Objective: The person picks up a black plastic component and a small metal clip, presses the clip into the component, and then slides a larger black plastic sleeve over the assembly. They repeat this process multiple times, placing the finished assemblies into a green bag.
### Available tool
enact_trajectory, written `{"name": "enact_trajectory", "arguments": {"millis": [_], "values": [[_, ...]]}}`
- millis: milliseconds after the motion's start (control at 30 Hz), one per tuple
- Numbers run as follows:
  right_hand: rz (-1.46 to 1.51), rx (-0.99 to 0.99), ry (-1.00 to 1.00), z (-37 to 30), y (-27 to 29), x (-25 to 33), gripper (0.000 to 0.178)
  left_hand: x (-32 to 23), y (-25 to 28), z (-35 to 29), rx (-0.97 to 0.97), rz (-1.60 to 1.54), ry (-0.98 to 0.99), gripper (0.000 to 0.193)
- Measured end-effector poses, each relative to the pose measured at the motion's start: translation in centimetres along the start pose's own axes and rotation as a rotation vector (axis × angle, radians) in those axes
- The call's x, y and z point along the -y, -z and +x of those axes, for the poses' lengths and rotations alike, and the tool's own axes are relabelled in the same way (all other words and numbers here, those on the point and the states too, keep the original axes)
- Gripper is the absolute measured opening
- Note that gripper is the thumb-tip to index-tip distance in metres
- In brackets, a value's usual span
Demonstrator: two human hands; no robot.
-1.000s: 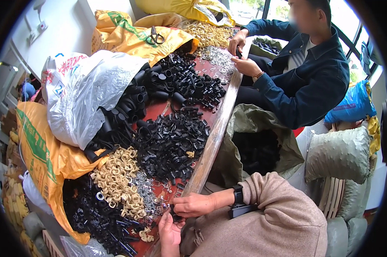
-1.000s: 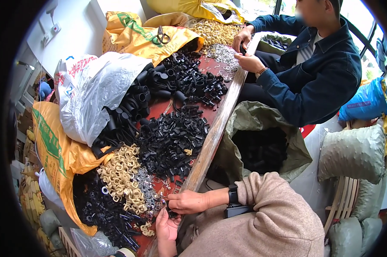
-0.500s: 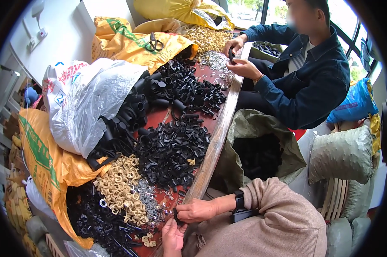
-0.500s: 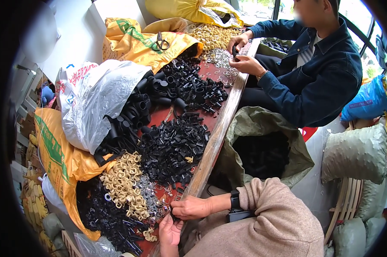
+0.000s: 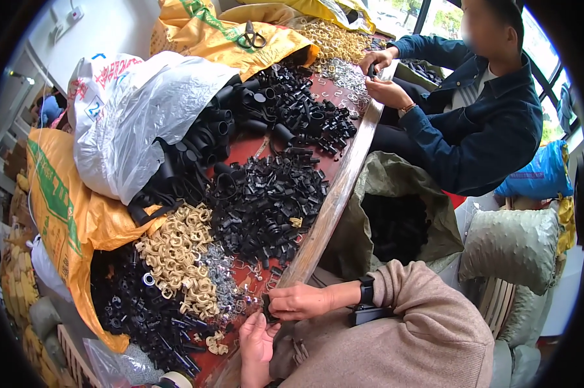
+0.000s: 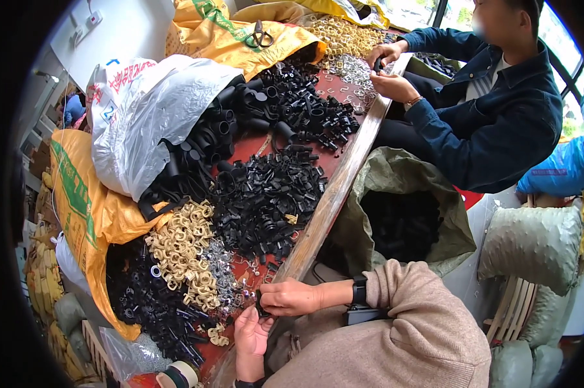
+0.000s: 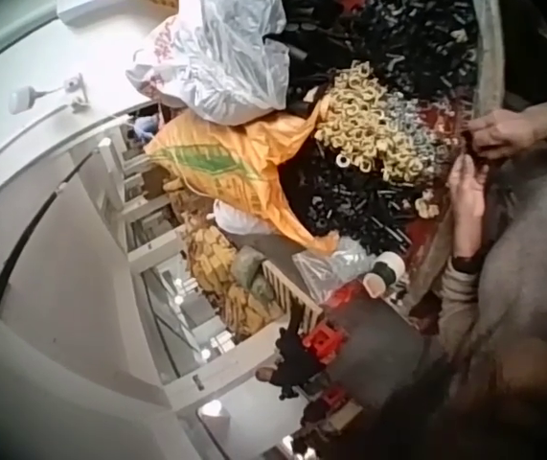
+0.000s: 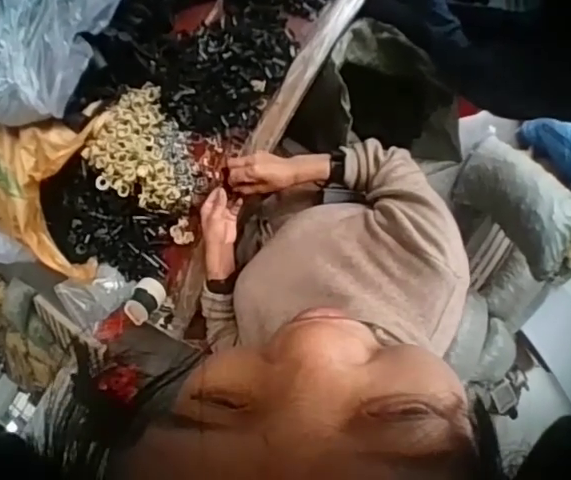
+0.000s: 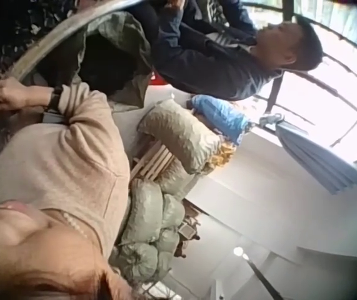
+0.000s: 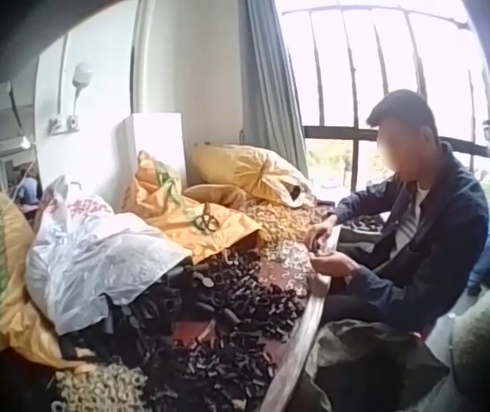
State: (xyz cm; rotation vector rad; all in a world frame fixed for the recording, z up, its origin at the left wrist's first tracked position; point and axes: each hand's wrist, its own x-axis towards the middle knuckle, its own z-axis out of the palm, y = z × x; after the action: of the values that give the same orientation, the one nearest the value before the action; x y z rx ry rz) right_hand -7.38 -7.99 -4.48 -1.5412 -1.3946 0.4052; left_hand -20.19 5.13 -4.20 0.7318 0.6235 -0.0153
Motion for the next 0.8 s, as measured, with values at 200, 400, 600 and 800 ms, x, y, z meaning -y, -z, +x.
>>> {"name": "enact_trajectory", "arguments": {"millis": [200, 400, 600, 800], "values": [[-0.004, 0.031, 0.084, 0.3, -0.1, -0.9, 0.015, 0.2, 0.2, -0.3, -0.031, -0.025, -0.009, 0.020], [0.114, -0.084, -0.073, 1.1, 1.2, -0.3, 0.007, -0.8, -1.3, 0.5, 0.074, -0.032, 0.044, 0.030], [0.222, -0.024, -0.199, 1.4, 0.5, -0.1, 0.007, -0.3, 0.2, 0.0, 0.082, -0.073, 0.049, 0.032], [0.062, 0.011, -0.118, 1.6, -0.1, 0.8, 0.008, -0.1, 0.5, -0.4, 0.068, -0.128, 0.054, 0.026]]}}
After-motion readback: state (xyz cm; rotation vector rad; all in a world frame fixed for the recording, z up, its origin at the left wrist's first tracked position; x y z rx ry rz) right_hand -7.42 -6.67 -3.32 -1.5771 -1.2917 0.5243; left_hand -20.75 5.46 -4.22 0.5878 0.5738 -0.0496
